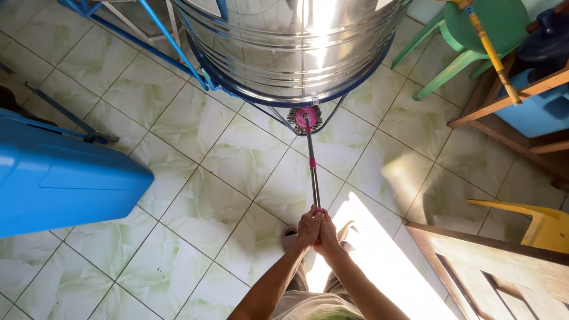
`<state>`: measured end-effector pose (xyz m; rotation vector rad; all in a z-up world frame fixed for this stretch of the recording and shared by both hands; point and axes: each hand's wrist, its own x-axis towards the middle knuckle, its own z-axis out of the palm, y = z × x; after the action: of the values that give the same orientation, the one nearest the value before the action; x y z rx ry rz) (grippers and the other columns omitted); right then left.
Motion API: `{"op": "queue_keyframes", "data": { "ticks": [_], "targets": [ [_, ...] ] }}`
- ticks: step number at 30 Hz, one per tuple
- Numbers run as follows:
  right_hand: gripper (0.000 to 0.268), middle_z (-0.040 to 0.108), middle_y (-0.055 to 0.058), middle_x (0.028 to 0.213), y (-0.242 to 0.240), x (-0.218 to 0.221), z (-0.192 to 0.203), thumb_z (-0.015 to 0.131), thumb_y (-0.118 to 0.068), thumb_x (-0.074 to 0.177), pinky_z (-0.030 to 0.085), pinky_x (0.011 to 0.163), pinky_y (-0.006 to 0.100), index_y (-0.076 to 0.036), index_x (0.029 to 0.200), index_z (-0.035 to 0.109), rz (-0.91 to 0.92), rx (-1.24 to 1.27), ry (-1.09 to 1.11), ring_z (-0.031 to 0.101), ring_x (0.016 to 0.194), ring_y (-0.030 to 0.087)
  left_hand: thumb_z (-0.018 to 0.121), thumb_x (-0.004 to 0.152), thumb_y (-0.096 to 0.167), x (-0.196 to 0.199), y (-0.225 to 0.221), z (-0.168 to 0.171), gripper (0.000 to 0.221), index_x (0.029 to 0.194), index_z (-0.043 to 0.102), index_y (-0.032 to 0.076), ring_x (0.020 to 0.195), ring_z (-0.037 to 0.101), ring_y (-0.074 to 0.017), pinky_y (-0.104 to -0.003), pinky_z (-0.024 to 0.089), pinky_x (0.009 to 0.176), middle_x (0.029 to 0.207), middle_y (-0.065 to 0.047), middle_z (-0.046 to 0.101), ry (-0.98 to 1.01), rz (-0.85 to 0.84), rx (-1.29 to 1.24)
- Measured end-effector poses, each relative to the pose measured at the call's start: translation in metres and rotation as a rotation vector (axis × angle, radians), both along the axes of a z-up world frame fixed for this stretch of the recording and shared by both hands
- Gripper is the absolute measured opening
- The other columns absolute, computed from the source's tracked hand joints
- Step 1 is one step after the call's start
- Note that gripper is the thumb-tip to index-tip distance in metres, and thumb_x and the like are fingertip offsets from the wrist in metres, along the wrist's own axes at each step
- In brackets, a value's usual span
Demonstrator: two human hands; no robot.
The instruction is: Mopping the tiled floor in a water purification area around tanks and filters.
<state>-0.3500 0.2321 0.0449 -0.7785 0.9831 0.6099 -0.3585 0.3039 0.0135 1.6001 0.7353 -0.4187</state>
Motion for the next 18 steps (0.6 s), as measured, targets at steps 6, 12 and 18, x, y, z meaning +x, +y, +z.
{"op": "queue_keyframes", "data": {
  "ticks": [6,12,18],
  "targets": [
    [0.016,0.060,0.000,0.076,-0.012,0.051,-0.197,0.051,-0.024,0.110,0.053,0.044,0.033,-0.021,0.108,0.067,0.048,0.367,-0.453,0.055,0.056,0.013,0.052,0.088,0.038,0.062,0.027,0.006,0.036,0.099,0.065,0.007,0.088,0.069,-0.0409,-0.048,0.054,0.079,0.092,-0.025,0.072,-0.045,-0.079,0.031],
    [0.023,0.063,0.005,0.097,0.017,0.009,-0.024,0.040,-0.019,0.105,0.060,0.067,0.038,-0.020,0.115,0.061,-0.054,0.035,-0.137,0.065,0.084,0.020,0.050,0.096,0.040,0.027,0.020,-0.042,0.035,0.103,0.061,0.008,0.085,0.065,-0.0430,-0.048,0.050,0.079,0.093,-0.025,0.068,-0.147,-0.191,0.181],
    [0.023,0.064,0.006,0.099,0.029,0.024,-0.026,0.043,-0.017,0.106,0.060,0.067,0.036,-0.014,0.116,0.063,-0.123,-0.007,-0.197,0.066,0.086,0.020,0.058,0.085,0.032,0.045,0.033,-0.004,0.029,0.093,0.068,0.005,0.077,0.064,-0.0279,-0.041,0.052,0.075,0.082,-0.018,0.069,-0.062,-0.100,-0.004]
  ]
}}
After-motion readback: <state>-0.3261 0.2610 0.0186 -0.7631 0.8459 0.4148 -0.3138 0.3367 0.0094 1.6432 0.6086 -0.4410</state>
